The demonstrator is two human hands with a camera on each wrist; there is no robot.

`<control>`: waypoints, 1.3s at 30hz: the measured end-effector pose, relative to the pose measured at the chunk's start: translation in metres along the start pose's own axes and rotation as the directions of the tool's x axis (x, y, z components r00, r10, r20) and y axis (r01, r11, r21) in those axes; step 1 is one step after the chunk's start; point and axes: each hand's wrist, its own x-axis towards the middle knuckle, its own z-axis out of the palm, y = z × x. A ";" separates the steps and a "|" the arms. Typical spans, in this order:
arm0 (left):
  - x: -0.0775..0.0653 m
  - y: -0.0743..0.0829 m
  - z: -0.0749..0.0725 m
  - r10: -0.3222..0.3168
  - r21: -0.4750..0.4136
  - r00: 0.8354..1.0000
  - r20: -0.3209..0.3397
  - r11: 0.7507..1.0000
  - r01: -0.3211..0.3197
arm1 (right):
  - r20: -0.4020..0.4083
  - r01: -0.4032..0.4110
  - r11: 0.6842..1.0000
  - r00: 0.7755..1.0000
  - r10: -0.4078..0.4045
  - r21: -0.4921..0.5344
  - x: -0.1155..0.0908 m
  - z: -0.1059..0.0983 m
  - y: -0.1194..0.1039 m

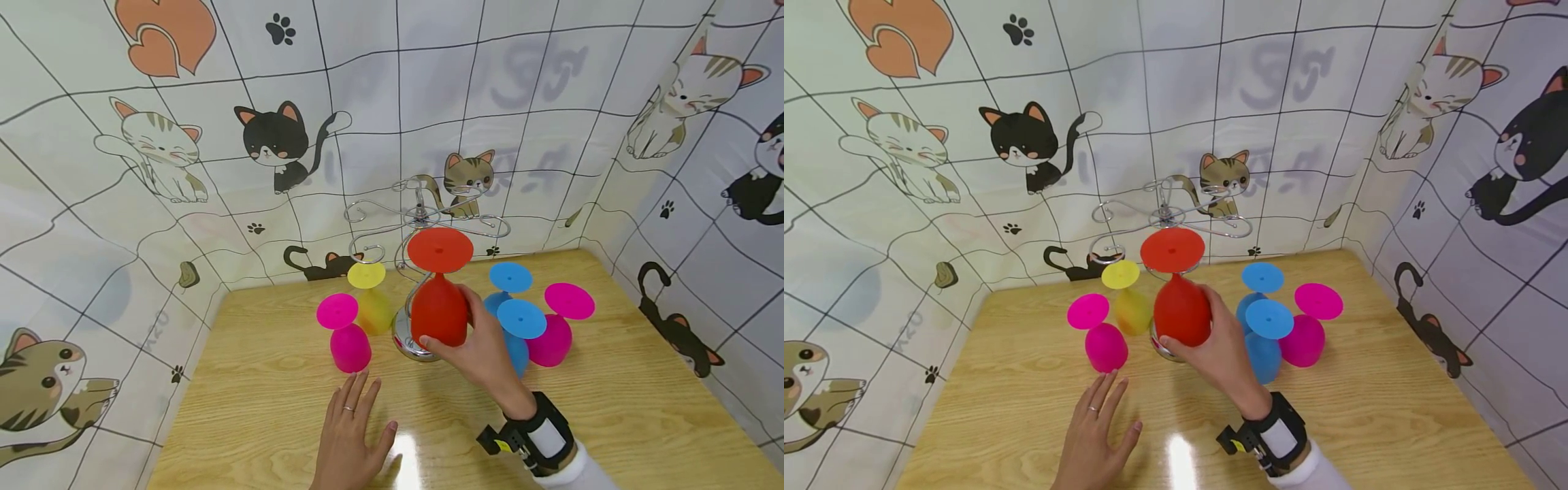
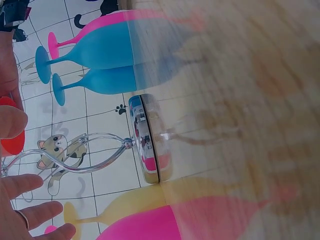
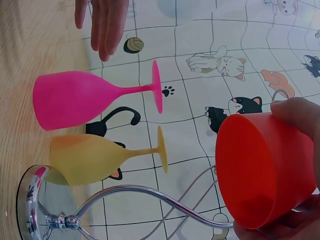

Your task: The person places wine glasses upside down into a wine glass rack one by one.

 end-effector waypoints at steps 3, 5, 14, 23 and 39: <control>0.000 0.000 0.000 -0.009 -0.001 1.000 0.009 1.000 0.009 | -0.004 -0.007 1.000 1.000 0.008 0.025 -0.001 -0.001 0.003; 0.000 0.000 0.001 -0.009 -0.001 1.000 0.007 1.000 0.009 | -0.007 -0.017 0.999 1.000 0.017 0.039 -0.002 -0.002 0.005; 0.000 -0.002 0.004 0.012 -0.008 1.000 -0.026 1.000 -0.013 | -0.012 -0.035 0.998 0.999 0.036 0.049 -0.001 -0.003 0.016; 0.000 -0.002 0.005 0.008 -0.016 1.000 -0.025 1.000 -0.008 | 0.011 -0.072 0.997 0.997 0.072 0.034 -0.003 0.002 0.025; -0.001 -0.001 0.004 -0.027 -0.013 1.000 0.000 1.000 0.027 | 0.010 -0.045 0.998 0.999 0.045 0.049 -0.002 0.005 0.034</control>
